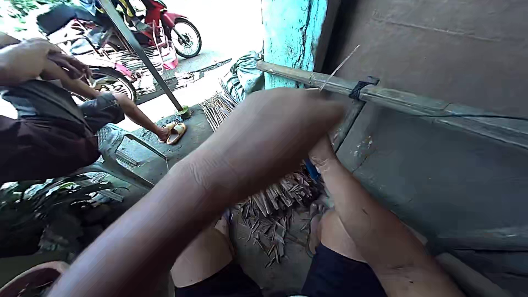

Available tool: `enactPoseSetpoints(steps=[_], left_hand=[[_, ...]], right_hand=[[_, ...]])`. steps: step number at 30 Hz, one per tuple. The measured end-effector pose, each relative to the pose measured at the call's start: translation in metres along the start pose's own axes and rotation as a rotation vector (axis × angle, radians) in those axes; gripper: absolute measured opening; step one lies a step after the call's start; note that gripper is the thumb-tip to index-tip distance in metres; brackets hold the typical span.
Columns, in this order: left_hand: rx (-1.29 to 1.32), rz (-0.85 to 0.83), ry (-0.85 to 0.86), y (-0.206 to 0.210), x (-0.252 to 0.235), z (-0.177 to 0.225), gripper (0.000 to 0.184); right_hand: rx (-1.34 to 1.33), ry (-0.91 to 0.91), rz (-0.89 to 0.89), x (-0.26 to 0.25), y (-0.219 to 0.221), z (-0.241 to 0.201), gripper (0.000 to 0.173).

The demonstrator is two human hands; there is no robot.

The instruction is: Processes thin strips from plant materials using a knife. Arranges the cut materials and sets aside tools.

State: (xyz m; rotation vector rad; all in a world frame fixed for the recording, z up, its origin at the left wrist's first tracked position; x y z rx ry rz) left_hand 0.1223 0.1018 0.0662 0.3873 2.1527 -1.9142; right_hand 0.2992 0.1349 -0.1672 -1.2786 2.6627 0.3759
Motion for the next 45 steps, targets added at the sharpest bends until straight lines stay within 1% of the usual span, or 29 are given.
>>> enactPoseSetpoints(steps=[1, 2, 4, 5, 6, 7, 8, 9, 10, 11, 12, 13, 14, 16, 18, 21, 23, 26, 28, 30, 33, 35, 38, 40, 43, 45], left_hand=[[0.085, 0.016, -0.14, 0.024, 0.009, -0.034, 0.019], [0.181, 0.035, -0.305, 0.057, 0.026, -0.067, 0.018], [0.371, 0.053, -0.568, 0.141, 0.067, -0.116, 0.019], [0.469, 0.036, -0.645, 0.187, 0.085, -0.132, 0.023], [0.574, -0.01, -0.689, 0.229, 0.098, -0.141, 0.037], [0.671, -0.065, -0.705, 0.266, 0.108, -0.142, 0.055], [0.752, -0.111, -0.707, 0.295, 0.115, -0.139, 0.068], [0.827, -0.141, -0.713, 0.315, 0.119, -0.135, 0.07], [0.882, -0.137, -0.722, 0.324, 0.121, -0.132, 0.058], [0.926, -0.11, -0.728, 0.324, 0.119, -0.131, 0.039], [0.965, -0.096, -0.723, 0.318, 0.114, -0.132, 0.027], [0.983, -0.086, -0.706, 0.308, 0.11, -0.134, 0.025], [0.964, -0.066, -0.688, 0.297, 0.107, -0.138, 0.025], [0.84, -0.017, -0.635, 0.277, 0.105, -0.147, 0.027], [0.721, 0.009, -0.604, 0.265, 0.106, -0.152, 0.028], [0.671, 0.074, -0.591, 0.253, 0.108, -0.15, 0.039], [0.627, 0.141, -0.588, 0.246, 0.109, -0.151, 0.039], [0.59, 0.201, -0.6, 0.241, 0.112, -0.151, 0.035], [0.649, 0.181, -0.593, 0.238, 0.113, -0.151, 0.034], [0.715, 0.152, -0.552, 0.236, 0.112, -0.152, 0.032], [0.797, 0.087, -0.453, 0.237, 0.111, -0.151, 0.03], [0.812, 0.035, -0.429, 0.24, 0.111, -0.15, 0.028], [0.718, 0.005, -0.451, 0.24, 0.11, -0.146, 0.028], [0.666, -0.02, -0.475, 0.24, 0.11, -0.144, 0.03], [0.561, -0.059, -0.52, 0.235, 0.11, -0.142, 0.032], [0.489, -0.048, -0.572, 0.231, 0.113, -0.143, 0.032]], right_hand=[[-0.003, 0.012, -0.005, 0.0, 0.002, -0.007, 0.017], [-0.012, 0.021, -0.01, 0.0, 0.003, -0.011, 0.017], [-0.032, 0.008, -0.025, 0.0, 0.004, -0.012, 0.017], [-0.041, -0.001, -0.031, -0.002, 0.005, -0.011, 0.017], [-0.062, -0.005, -0.032, -0.004, 0.006, -0.011, 0.016], [-0.094, -0.004, -0.035, -0.006, 0.007, -0.011, 0.016], [-0.135, -0.001, -0.036, -0.007, 0.008, -0.011, 0.016], [-0.171, 0.002, -0.038, -0.009, 0.009, -0.012, 0.017], [-0.201, 0.008, -0.034, -0.011, 0.008, -0.015, 0.018], [-0.225, 0.013, -0.022, -0.014, 0.006, -0.018, 0.02], [-0.246, 0.017, 0.005, -0.017, 0.001, -0.021, 0.022], [-0.257, 0.027, 0.034, -0.019, -0.004, -0.022, 0.025], [-0.262, 0.033, 0.054, -0.021, -0.009, -0.023, 0.027], [-0.249, 0.042, 0.072, -0.026, -0.013, -0.019, 0.028], [-0.212, 0.079, 0.059, -0.027, -0.003, -0.007, 0.027], [-0.181, 0.157, -0.071, -0.021, 0.032, 0.019, 0.024], [-0.191, 0.193, -0.176, -0.015, 0.059, 0.033, 0.022], [-0.164, 0.224, -0.279, -0.007, 0.089, 0.042, 0.018], [-0.13, 0.249, -0.345, -0.003, 0.101, 0.042, 0.017], [-0.122, 0.261, -0.41, -0.002, 0.105, 0.038, 0.021], [-0.044, 0.239, -0.484, -0.002, 0.1, 0.033, 0.028], [0.041, 0.217, -0.513, 0.0, 0.097, 0.031, 0.029], [0.059, 0.225, -0.524, 0.003, 0.096, 0.031, 0.032], [0.03, 0.205, -0.488, 0.001, 0.093, 0.031, 0.029], [0.031, 0.123, -0.32, -0.012, 0.072, 0.022, 0.023], [0.022, 0.08, -0.236, -0.021, 0.054, 0.014, 0.027]])
Point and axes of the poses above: each hand's wrist, its own x-axis away from the middle knuckle, its own y-axis out of the palm, z = x × y, the point moved 8 cm from there along -x, towards the middle knuckle, and after that the axes turned 4 degrees about z, right-handed, at the moved point
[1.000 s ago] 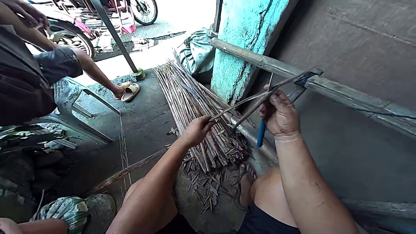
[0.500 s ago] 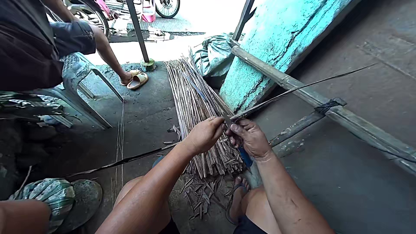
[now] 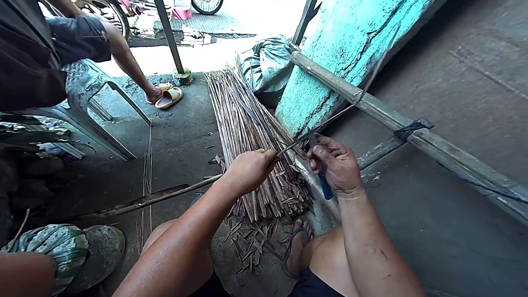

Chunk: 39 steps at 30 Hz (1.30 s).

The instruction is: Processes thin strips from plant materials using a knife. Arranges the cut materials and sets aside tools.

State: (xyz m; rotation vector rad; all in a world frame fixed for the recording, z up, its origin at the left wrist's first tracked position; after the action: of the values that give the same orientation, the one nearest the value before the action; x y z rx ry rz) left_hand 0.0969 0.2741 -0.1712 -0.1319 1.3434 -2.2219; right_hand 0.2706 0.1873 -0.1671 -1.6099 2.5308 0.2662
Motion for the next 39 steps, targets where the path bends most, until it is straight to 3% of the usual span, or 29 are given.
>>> enactPoseSetpoints(steps=[7, 11, 16, 29, 34, 36, 39], left_hand=[[-0.067, 0.142, 0.018, -0.003, -0.004, 0.005, 0.028], [-0.053, 0.305, 0.094, 0.0, -0.003, 0.015, 0.019], [-0.076, 0.421, 0.154, -0.004, -0.003, 0.02, 0.016], [-0.123, 0.442, 0.126, -0.012, -0.001, 0.019, 0.016], [-0.118, 0.465, 0.115, -0.004, -0.003, 0.018, 0.018], [-0.129, 0.454, 0.099, -0.002, -0.003, 0.016, 0.021], [-0.169, 0.42, 0.068, 0.001, -0.003, 0.013, 0.024]], right_hand=[[-0.127, 0.171, -0.142, 0.02, 0.042, 0.018, 0.023], [-0.2, 0.253, -0.13, 0.023, 0.055, 0.022, 0.032], [-0.195, 0.228, -0.067, 0.024, 0.05, 0.015, 0.027], [-0.108, 0.12, -0.01, 0.02, 0.031, 0.013, 0.027], [-0.134, 0.136, -0.032, 0.018, 0.048, 0.014, 0.032], [-0.133, 0.137, 0.026, 0.015, 0.047, 0.013, 0.025], [-0.139, 0.107, 0.106, 0.008, 0.033, 0.011, 0.03]])
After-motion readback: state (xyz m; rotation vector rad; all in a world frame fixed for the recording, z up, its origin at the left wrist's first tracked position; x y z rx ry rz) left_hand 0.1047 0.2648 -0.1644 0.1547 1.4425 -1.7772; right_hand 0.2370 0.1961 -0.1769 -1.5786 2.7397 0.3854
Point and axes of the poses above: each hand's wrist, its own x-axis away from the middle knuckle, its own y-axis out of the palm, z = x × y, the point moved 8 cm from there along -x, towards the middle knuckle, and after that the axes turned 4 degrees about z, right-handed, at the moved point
